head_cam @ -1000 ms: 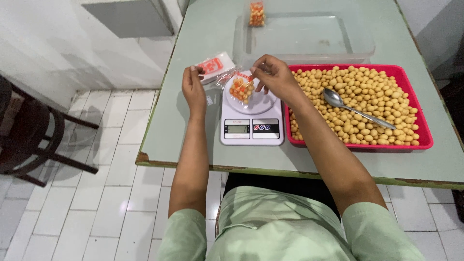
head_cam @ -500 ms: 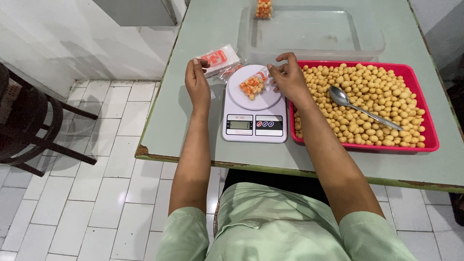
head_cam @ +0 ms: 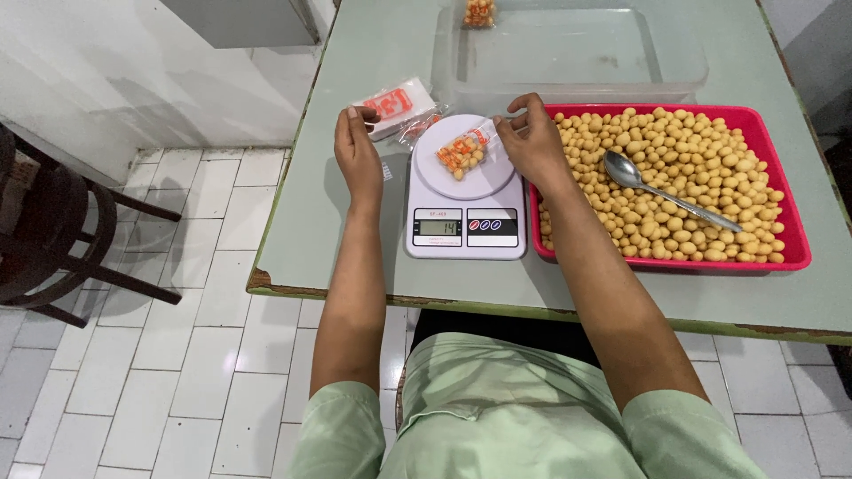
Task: Filling small plastic bags with round snacks using a spoon and weighing them on a digital scale for consistent portioning.
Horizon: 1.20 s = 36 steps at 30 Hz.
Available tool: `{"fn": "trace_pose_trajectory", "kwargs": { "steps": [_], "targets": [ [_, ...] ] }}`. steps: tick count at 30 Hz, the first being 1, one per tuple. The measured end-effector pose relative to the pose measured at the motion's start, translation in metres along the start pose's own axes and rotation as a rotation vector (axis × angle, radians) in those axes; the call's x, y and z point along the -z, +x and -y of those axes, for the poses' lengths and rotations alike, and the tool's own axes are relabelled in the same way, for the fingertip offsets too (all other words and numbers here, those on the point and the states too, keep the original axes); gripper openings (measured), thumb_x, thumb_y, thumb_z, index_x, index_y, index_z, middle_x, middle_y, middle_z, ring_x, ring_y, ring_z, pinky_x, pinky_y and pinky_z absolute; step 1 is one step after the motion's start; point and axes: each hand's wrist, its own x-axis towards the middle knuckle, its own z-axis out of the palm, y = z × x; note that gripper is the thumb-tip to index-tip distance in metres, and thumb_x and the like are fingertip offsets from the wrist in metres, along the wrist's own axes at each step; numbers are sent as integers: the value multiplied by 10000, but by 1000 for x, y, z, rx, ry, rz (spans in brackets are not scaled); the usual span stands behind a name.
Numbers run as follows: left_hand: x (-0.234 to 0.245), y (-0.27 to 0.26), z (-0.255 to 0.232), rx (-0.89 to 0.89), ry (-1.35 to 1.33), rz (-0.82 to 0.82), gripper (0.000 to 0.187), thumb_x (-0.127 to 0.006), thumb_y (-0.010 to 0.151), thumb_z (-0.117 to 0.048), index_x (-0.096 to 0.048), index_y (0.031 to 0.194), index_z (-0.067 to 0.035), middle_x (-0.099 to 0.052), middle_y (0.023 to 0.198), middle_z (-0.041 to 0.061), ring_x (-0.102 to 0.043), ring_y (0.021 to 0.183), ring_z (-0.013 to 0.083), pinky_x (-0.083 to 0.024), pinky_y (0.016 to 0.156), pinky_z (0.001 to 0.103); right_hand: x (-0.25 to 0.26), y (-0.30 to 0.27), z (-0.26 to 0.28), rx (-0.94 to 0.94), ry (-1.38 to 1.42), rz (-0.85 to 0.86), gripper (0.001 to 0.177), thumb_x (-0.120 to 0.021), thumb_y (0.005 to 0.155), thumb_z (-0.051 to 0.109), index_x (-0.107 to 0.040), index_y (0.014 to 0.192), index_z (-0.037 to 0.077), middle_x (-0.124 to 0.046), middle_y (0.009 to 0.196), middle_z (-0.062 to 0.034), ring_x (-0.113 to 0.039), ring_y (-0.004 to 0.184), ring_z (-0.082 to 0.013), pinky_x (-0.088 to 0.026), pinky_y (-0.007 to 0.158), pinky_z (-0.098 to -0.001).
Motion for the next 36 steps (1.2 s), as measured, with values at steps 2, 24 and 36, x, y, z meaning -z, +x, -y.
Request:
{"fn": "trace_pose_trajectory", "kwargs": {
  "steps": [2,24,36],
  "targets": [
    [1,0,1,-10,-3,4,356,-329,1035,-310,-584,879,-118,-584,792,50,-568,830,155,-467,801,284,0,-1,1,-13,-1,-4,278,-619,929,207,-496,1088,15,-607,867,-249,-637,700,-262,-542,484,-309],
    [-1,-1,-1,-8,2,4,360,-331,1034,-321,-583,880,-115,-581,802,53,-569,838,164,-464,810,290,-1,-1,-4,2,-64,-5,263,-630,892,191,-522,1071,33,-634,841,-242,-662,701,-312,-517,562,-378],
    [0,-1,1,-6,11,9,364,-321,1037,-315,-582,871,-123,-581,795,44,-569,835,160,-463,808,284,-1,-1,-4,-18,-75,-3,254,-633,884,192,-539,1064,39,-638,841,-230,-666,714,-302,-523,572,-375]
  ]
}}
